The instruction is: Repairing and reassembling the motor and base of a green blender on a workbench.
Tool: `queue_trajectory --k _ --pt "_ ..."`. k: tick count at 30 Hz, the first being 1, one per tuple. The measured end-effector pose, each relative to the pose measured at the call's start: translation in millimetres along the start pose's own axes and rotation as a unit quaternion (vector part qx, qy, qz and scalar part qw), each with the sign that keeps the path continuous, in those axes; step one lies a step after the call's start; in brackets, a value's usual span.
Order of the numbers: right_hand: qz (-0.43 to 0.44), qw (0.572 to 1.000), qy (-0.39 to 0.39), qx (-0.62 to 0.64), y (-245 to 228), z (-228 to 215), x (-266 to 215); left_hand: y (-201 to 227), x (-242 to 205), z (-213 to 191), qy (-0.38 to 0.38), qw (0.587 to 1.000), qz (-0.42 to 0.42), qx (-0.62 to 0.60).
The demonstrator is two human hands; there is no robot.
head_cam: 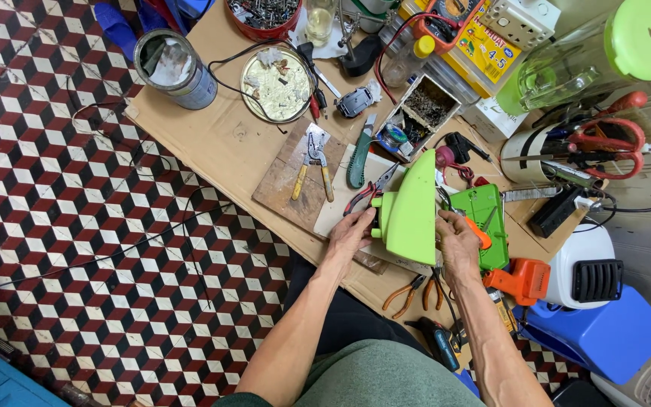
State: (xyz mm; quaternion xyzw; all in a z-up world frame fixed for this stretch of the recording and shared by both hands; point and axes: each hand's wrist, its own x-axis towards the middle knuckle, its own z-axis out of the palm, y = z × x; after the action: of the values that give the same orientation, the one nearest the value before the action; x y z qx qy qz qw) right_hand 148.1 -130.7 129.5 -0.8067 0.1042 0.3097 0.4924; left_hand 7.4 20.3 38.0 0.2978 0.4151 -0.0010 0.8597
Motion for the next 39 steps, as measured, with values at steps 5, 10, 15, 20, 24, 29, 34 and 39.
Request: queue_trajectory --k 5,10,15,20,24,29,34,39 --pt "0.005 1.000 0.002 0.011 -2.5 1.6 -0.3 5.9 -2.4 0.4 0.001 1.000 -0.008 0.010" --pt "0.006 1.000 0.002 0.012 1.8 0.0 2.5 5.5 -1.7 -0.6 -0.001 1.000 -0.010 0.010" --pt "0.003 1.000 0.001 0.019 1.8 0.3 3.1 5.5 -1.0 -1.3 -0.009 1.000 -0.009 0.003" --pt "0.002 1.000 -0.002 0.020 -1.4 1.9 1.5 6.2 -0.6 -1.3 -0.013 1.000 -0.011 -0.001" --pt "0.006 1.000 -0.001 0.020 -3.8 1.8 0.0 6.1 0.3 -1.8 -0.016 1.000 -0.017 0.000" --pt "0.006 1.000 0.002 0.008 -5.6 2.5 -1.4 5.0 1.0 -2.8 -0.017 1.000 -0.018 -0.002" --pt "0.003 1.000 0.002 0.021 1.4 0.7 4.4 3.9 1.5 -3.6 -0.027 1.000 -0.011 -0.006" --pt "0.009 1.000 0.012 0.019 -1.5 2.4 3.1 1.8 3.3 -4.8 -0.024 1.000 -0.014 -0.012"
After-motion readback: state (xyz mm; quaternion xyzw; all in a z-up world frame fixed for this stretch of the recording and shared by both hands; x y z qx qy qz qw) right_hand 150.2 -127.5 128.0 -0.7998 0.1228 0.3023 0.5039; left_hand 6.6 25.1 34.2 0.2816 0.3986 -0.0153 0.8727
